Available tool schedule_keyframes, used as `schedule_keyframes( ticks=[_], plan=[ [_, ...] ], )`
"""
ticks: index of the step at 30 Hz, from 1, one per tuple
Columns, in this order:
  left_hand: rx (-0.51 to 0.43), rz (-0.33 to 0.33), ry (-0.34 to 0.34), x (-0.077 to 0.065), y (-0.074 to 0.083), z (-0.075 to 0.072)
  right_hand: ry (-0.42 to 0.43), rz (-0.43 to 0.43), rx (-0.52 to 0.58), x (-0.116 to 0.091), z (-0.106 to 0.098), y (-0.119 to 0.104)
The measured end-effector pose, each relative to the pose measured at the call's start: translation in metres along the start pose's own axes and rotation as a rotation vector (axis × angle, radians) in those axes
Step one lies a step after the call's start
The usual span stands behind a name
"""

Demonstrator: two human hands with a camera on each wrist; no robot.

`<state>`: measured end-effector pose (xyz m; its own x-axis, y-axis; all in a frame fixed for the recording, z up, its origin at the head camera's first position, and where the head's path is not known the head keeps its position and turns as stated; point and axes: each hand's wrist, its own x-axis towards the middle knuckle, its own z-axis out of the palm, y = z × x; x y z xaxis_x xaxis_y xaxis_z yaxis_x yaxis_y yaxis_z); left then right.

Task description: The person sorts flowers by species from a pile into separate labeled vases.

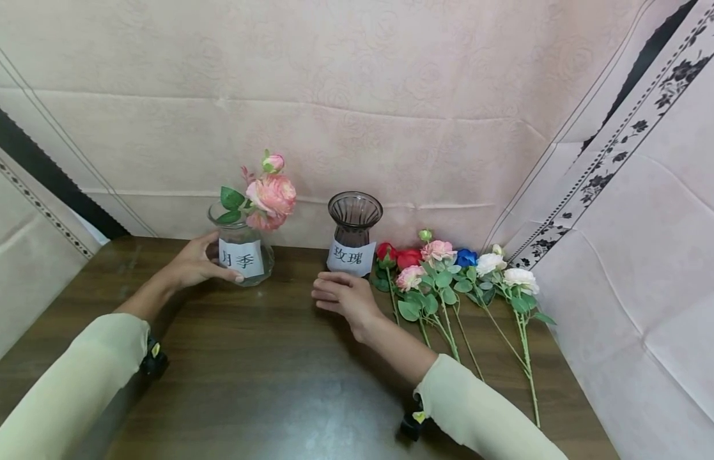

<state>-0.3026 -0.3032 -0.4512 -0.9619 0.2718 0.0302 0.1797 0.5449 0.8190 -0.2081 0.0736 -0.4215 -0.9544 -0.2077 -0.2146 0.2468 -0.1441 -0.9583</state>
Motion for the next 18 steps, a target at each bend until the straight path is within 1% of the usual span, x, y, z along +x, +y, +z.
schedule_keyframes(
  ticks=[7,13,18],
  plan=[
    [0.006,0.006,-0.007,0.001,0.0,0.0,-0.013,-0.019,0.014,-0.012,-0.021,-0.009],
    [0.01,0.015,-0.007,0.002,0.002,-0.001,0.007,-0.033,0.026,-0.018,-0.039,-0.012],
    [-0.002,0.019,-0.006,0.001,0.002,-0.001,0.019,-0.024,0.017,-0.023,-0.054,-0.012]
  ],
)
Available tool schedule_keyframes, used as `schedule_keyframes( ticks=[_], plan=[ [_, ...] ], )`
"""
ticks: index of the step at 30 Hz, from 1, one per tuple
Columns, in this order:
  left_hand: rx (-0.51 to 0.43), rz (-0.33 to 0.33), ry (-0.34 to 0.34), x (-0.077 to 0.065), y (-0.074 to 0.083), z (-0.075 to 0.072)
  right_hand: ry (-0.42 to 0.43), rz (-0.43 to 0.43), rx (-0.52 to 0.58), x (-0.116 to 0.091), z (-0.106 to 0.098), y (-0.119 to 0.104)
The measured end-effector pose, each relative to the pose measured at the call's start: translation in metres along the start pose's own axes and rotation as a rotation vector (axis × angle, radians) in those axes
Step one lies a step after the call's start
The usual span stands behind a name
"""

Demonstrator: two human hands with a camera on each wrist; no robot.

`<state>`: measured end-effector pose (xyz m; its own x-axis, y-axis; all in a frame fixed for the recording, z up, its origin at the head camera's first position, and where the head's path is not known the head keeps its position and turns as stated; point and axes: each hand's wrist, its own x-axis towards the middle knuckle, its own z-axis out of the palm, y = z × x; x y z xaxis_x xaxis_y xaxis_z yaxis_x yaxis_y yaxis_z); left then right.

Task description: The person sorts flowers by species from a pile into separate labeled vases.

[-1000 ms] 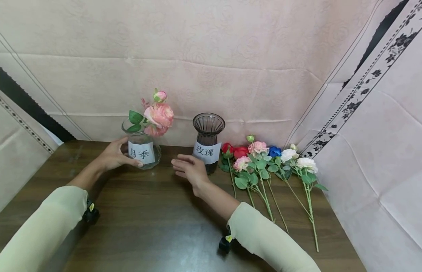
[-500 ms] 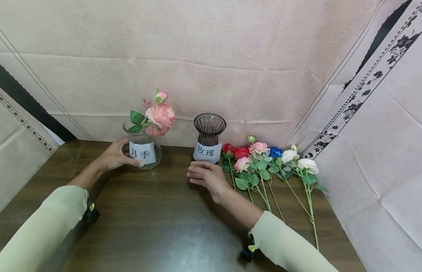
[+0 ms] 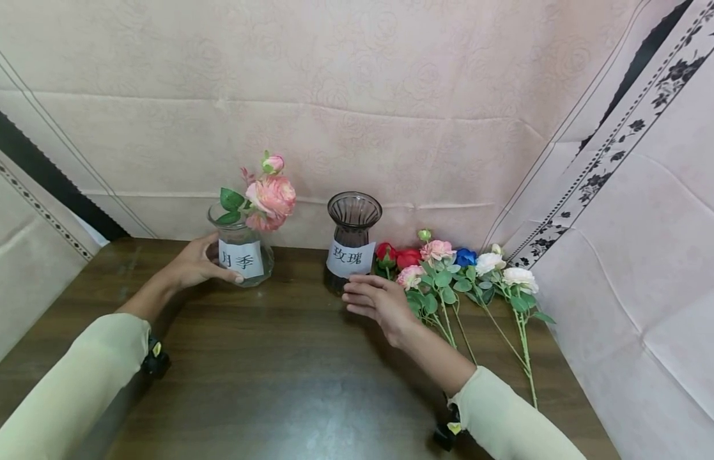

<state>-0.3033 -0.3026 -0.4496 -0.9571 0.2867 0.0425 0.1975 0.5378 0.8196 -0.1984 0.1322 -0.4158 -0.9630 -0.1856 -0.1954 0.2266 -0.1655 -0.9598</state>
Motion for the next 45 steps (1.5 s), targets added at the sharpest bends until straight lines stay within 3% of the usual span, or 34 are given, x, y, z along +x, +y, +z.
schedule_keyframes(
  ticks=[12,45],
  plan=[
    [0.009,0.011,0.013,-0.002,-0.001,-0.001,0.024,0.043,-0.009,-0.011,-0.04,-0.005],
    [-0.002,0.018,0.001,0.001,-0.003,0.001,-0.05,0.056,-0.064,-0.039,-0.14,-0.025]
  ],
)
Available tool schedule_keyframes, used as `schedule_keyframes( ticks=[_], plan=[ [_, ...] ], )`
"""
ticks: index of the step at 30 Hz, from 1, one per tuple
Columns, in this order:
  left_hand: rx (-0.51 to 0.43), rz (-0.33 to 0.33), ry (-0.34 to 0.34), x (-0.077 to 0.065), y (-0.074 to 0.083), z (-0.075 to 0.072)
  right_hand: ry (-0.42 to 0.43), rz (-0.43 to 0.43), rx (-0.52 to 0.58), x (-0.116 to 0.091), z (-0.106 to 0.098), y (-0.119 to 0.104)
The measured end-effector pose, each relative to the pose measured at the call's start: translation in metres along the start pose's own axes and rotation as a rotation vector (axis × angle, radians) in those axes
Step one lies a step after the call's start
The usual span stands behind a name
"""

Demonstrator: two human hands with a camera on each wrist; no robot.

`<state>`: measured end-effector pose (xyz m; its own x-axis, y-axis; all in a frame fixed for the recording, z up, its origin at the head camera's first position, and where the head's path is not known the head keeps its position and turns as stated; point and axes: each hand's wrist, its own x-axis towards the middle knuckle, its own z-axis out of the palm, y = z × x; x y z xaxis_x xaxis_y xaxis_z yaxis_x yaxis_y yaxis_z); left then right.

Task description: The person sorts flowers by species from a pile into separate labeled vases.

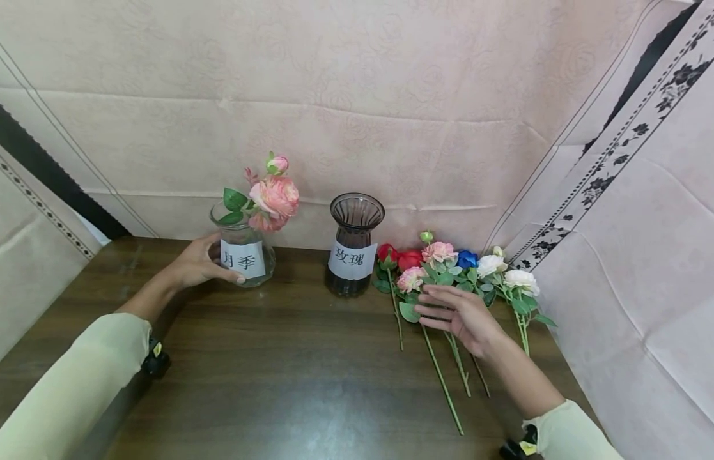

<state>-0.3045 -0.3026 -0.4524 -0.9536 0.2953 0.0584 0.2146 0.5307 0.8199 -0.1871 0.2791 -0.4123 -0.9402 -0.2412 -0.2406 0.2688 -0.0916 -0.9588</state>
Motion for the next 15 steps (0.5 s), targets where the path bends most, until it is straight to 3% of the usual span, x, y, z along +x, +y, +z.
schedule_keyframes(
  ticks=[15],
  plan=[
    [0.018,-0.002,-0.009,0.0,0.001,-0.001,-0.009,0.005,0.002,-0.013,-0.035,-0.001]
  ],
)
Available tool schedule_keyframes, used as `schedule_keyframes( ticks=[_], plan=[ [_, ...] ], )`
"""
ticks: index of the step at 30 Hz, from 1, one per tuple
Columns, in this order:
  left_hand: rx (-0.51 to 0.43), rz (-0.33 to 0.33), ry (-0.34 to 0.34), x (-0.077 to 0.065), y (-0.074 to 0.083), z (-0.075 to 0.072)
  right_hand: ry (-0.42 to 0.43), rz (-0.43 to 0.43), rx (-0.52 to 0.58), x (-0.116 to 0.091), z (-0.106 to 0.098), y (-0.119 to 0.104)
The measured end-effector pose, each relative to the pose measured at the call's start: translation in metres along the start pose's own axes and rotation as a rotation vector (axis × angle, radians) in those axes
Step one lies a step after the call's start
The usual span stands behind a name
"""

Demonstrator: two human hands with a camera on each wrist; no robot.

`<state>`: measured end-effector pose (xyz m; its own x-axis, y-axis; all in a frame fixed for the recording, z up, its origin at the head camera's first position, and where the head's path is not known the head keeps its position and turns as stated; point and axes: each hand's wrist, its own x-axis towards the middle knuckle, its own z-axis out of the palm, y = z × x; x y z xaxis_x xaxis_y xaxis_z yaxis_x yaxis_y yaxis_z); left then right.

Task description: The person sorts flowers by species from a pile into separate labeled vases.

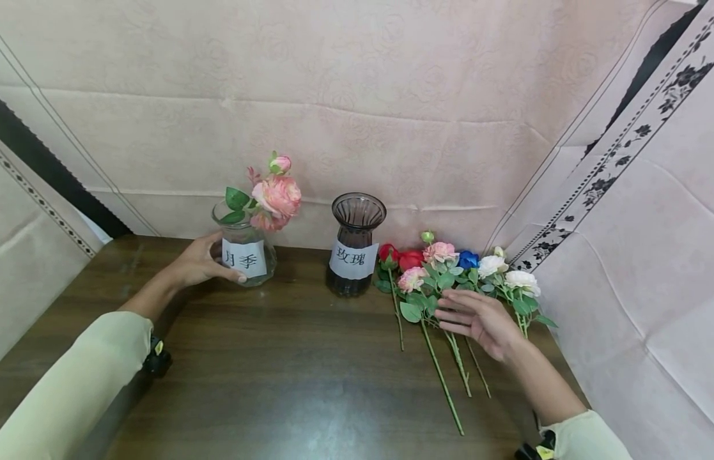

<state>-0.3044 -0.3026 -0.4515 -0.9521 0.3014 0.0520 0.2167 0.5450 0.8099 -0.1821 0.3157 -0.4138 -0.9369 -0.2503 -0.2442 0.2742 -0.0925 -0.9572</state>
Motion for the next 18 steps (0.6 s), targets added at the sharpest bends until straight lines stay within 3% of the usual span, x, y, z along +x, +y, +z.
schedule_keyframes(
  ticks=[18],
  plan=[
    [-0.012,-0.019,0.007,0.001,-0.001,-0.001,0.036,0.046,-0.085,-0.01,-0.035,0.009]
  ],
)
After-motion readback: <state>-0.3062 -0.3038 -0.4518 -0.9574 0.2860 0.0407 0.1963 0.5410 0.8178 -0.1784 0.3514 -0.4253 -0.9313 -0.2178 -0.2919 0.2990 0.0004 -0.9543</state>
